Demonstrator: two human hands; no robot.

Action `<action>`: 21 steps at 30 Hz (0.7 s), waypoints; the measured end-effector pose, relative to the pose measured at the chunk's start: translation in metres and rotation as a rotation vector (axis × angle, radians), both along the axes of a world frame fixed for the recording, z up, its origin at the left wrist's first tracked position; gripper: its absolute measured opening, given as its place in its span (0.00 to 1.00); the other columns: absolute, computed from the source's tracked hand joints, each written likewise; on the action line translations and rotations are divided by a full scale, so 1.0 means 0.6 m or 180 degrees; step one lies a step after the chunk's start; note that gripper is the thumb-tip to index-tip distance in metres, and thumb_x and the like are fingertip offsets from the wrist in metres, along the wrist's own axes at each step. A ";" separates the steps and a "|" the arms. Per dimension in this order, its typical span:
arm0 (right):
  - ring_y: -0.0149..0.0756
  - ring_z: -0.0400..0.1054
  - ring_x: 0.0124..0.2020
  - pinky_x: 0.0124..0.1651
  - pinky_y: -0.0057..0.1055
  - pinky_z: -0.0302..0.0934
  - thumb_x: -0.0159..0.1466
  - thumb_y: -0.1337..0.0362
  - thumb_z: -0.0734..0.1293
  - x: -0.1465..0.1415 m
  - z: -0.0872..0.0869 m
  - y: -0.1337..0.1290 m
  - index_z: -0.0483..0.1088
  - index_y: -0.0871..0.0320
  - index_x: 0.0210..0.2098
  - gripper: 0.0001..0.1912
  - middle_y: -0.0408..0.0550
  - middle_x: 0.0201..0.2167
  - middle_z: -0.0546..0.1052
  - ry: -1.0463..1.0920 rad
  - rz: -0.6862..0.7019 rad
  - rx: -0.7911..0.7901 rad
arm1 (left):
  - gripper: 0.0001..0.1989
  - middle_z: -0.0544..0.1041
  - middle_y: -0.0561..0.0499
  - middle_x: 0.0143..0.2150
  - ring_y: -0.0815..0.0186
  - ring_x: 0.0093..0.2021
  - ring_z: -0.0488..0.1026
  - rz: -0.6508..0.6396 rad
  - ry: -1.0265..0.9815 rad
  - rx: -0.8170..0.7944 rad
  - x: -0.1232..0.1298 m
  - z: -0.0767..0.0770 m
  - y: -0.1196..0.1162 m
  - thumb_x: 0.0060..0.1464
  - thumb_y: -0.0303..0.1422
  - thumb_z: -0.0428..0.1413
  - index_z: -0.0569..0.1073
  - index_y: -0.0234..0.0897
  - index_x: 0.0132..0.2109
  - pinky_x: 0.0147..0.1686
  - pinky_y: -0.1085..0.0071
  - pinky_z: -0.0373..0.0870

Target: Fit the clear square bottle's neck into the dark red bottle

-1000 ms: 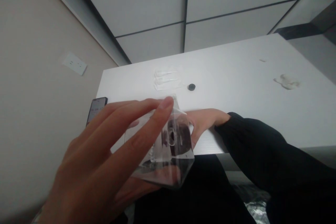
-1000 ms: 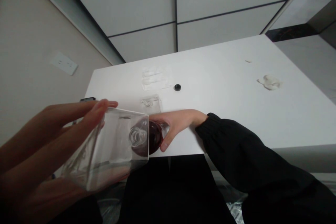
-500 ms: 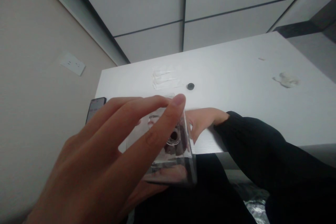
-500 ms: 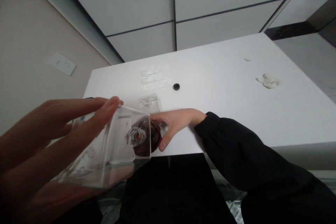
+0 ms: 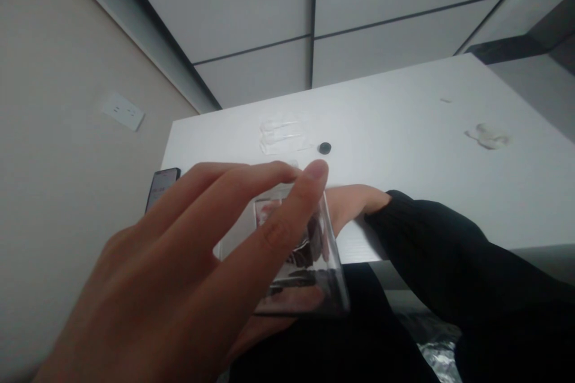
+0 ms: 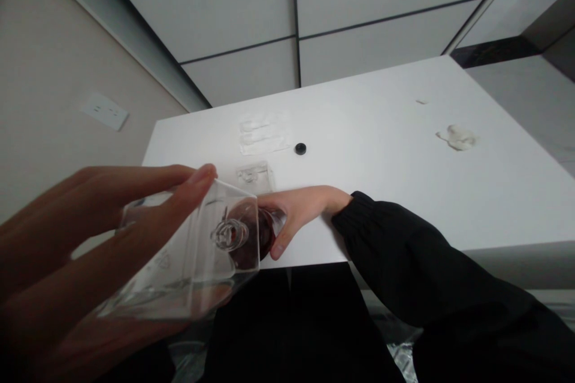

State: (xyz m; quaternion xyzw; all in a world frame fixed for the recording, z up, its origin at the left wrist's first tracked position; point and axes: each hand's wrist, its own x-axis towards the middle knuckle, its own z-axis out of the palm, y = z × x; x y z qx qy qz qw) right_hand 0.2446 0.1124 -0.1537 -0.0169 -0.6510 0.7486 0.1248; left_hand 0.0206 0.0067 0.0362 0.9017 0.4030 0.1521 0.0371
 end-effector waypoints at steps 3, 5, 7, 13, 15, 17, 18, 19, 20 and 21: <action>0.55 0.66 0.73 0.69 0.35 0.64 0.48 0.51 0.88 0.000 -0.001 0.001 0.66 0.62 0.72 0.58 0.60 0.71 0.73 0.0069 -0.0007 0.0067 | 0.35 0.79 0.51 0.67 0.49 0.60 0.81 -0.0029 0.0046 0.0059 0.003 0.000 0.004 0.68 0.52 0.59 0.63 0.59 0.78 0.45 0.65 0.88; 0.54 0.68 0.71 0.68 0.35 0.65 0.50 0.52 0.88 -0.001 -0.004 0.002 0.66 0.63 0.71 0.57 0.61 0.70 0.74 0.0081 0.0036 0.0073 | 0.35 0.79 0.53 0.67 0.50 0.61 0.81 -0.0055 0.0095 0.0064 0.005 0.000 0.006 0.68 0.52 0.58 0.63 0.59 0.78 0.46 0.65 0.87; 0.53 0.70 0.69 0.68 0.36 0.66 0.50 0.55 0.88 -0.002 -0.008 0.003 0.69 0.64 0.68 0.52 0.59 0.66 0.78 0.0096 0.0075 0.0054 | 0.34 0.78 0.56 0.68 0.51 0.61 0.81 -0.0096 0.0142 0.0080 0.007 0.000 0.008 0.69 0.51 0.58 0.62 0.58 0.78 0.49 0.66 0.86; 0.54 0.67 0.71 0.74 0.39 0.59 0.47 0.56 0.89 -0.003 -0.011 0.002 0.78 0.62 0.53 0.38 0.50 0.49 0.85 0.0136 0.0016 -0.0011 | 0.33 0.77 0.55 0.68 0.51 0.60 0.82 -0.0172 0.0145 0.0183 0.009 -0.002 0.011 0.71 0.48 0.56 0.61 0.56 0.78 0.53 0.64 0.85; 0.55 0.68 0.70 0.72 0.39 0.61 0.47 0.55 0.89 -0.003 -0.007 0.002 0.75 0.62 0.60 0.45 0.53 0.56 0.83 0.0070 0.0006 -0.0039 | 0.33 0.78 0.52 0.67 0.50 0.58 0.83 -0.0201 0.0123 0.0226 0.008 -0.005 0.013 0.70 0.49 0.56 0.62 0.55 0.78 0.51 0.63 0.86; 0.55 0.67 0.71 0.71 0.38 0.62 0.46 0.54 0.89 -0.003 -0.001 0.002 0.72 0.62 0.65 0.51 0.56 0.63 0.80 0.0051 -0.0040 0.0006 | 0.34 0.79 0.51 0.66 0.50 0.57 0.84 -0.0225 0.0064 0.0292 0.008 -0.008 0.014 0.70 0.51 0.55 0.62 0.54 0.78 0.48 0.63 0.87; 0.54 0.67 0.71 0.71 0.38 0.62 0.46 0.54 0.89 -0.003 0.002 0.001 0.72 0.62 0.65 0.52 0.57 0.65 0.78 0.0054 -0.0047 0.0019 | 0.34 0.79 0.51 0.66 0.50 0.56 0.84 -0.0238 0.0050 0.0301 0.008 -0.010 0.015 0.70 0.51 0.55 0.63 0.54 0.78 0.46 0.64 0.87; 0.54 0.68 0.70 0.70 0.37 0.63 0.47 0.53 0.89 -0.003 0.004 0.001 0.71 0.63 0.66 0.52 0.58 0.65 0.78 0.0045 -0.0023 0.0008 | 0.33 0.79 0.51 0.66 0.51 0.56 0.84 -0.0254 0.0037 0.0298 0.008 -0.011 0.016 0.71 0.51 0.54 0.63 0.53 0.78 0.44 0.65 0.87; 0.54 0.70 0.68 0.68 0.37 0.65 0.48 0.53 0.88 -0.003 0.005 0.001 0.71 0.63 0.66 0.52 0.59 0.65 0.78 0.0036 0.0030 -0.0023 | 0.33 0.79 0.51 0.66 0.51 0.55 0.85 -0.0258 0.0031 0.0273 0.008 -0.012 0.017 0.71 0.50 0.55 0.63 0.53 0.78 0.43 0.66 0.87; 0.54 0.72 0.66 0.66 0.37 0.67 0.48 0.52 0.88 -0.003 0.005 0.001 0.71 0.64 0.67 0.52 0.59 0.65 0.78 0.0024 0.0071 -0.0054 | 0.33 0.79 0.50 0.66 0.51 0.55 0.85 -0.0263 0.0005 0.0254 0.007 -0.012 0.017 0.71 0.50 0.55 0.64 0.53 0.77 0.42 0.67 0.87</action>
